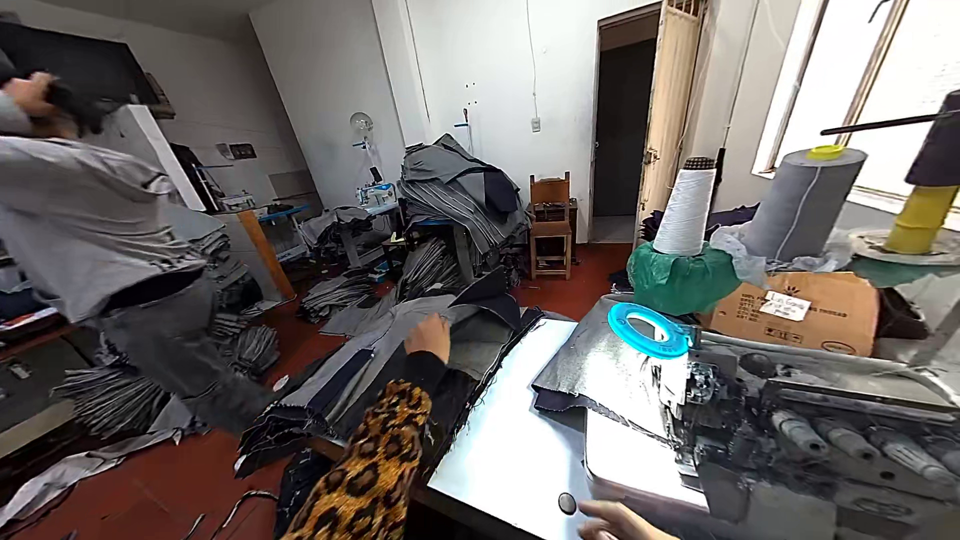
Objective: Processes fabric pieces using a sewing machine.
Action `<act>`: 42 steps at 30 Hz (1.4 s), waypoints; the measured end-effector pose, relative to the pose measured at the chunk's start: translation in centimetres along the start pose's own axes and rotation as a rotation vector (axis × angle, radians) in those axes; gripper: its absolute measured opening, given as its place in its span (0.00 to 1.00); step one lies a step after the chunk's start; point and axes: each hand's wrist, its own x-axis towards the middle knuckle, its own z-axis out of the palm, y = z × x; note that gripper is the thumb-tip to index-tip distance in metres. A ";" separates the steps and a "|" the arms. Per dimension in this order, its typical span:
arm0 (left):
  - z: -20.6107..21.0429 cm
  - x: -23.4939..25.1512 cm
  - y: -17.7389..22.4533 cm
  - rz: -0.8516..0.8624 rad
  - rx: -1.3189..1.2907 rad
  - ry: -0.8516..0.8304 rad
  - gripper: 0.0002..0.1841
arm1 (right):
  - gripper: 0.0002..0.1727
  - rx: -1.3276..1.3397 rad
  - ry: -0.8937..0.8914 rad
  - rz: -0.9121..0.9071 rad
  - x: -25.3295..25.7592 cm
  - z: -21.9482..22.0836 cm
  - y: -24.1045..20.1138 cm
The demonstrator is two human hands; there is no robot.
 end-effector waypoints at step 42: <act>10.9 -16.7 12.1 1.166 -0.962 -0.021 0.13 | 0.26 0.408 0.836 0.061 0.1 -4.1 -1.4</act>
